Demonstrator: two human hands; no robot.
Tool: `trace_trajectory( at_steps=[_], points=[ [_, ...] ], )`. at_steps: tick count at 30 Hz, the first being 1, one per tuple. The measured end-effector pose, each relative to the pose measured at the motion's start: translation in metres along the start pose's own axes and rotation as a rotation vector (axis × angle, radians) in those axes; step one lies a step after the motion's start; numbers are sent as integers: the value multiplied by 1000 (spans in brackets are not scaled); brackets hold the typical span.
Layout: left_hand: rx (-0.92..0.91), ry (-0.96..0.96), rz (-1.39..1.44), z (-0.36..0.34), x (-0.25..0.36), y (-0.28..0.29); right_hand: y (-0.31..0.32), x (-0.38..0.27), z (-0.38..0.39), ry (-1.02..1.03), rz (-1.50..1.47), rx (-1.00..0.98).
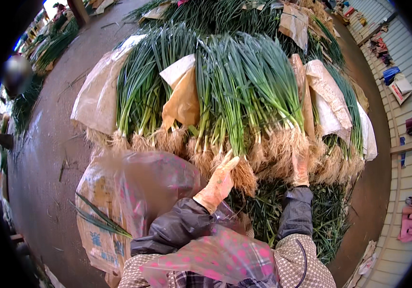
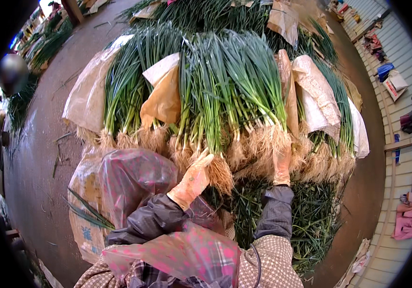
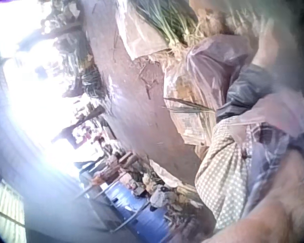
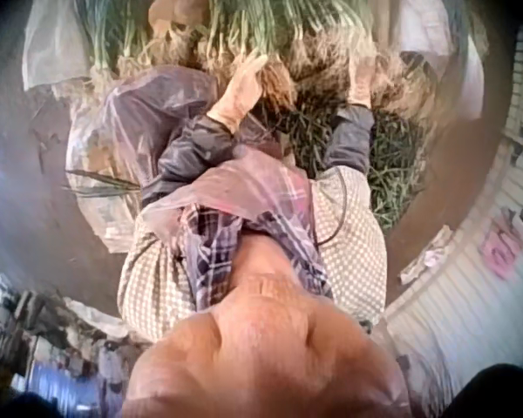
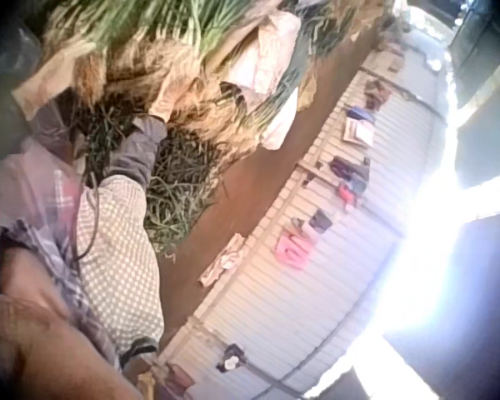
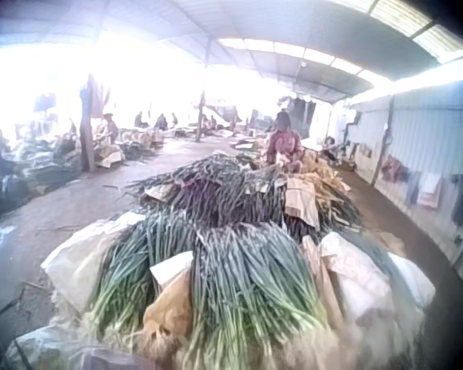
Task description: The person is cleaning and trimming bundles of green onions by hand and with a small knife, peeling away outer layers and removing soil.
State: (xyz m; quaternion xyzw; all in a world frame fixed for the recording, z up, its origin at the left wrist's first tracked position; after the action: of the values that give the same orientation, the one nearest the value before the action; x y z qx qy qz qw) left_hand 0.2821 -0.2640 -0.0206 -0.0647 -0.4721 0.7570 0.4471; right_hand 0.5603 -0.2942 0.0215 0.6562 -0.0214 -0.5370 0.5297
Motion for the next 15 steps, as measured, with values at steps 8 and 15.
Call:
trace_trajectory(
  at_steps=[8,15],
  points=[
    [-89,-178,-302,64,22,-32,29,-2,-10,-36,152,-55],
    [12,-222,-354,51,20,24,55,-72,80,297,334,96]
  ],
)
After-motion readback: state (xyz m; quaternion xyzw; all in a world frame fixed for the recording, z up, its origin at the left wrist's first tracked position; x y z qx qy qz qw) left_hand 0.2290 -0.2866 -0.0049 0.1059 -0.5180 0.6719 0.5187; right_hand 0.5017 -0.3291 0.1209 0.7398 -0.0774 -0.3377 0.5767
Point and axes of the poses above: each hand's wrist, its own z-axis away from the middle knuckle, its own y-axis out of the back of the hand, x = y × z, the point moved 6 cm from there along -z, towards the middle knuckle, and after that the axes turned 10 degrees about x, right-handed, at the moved point
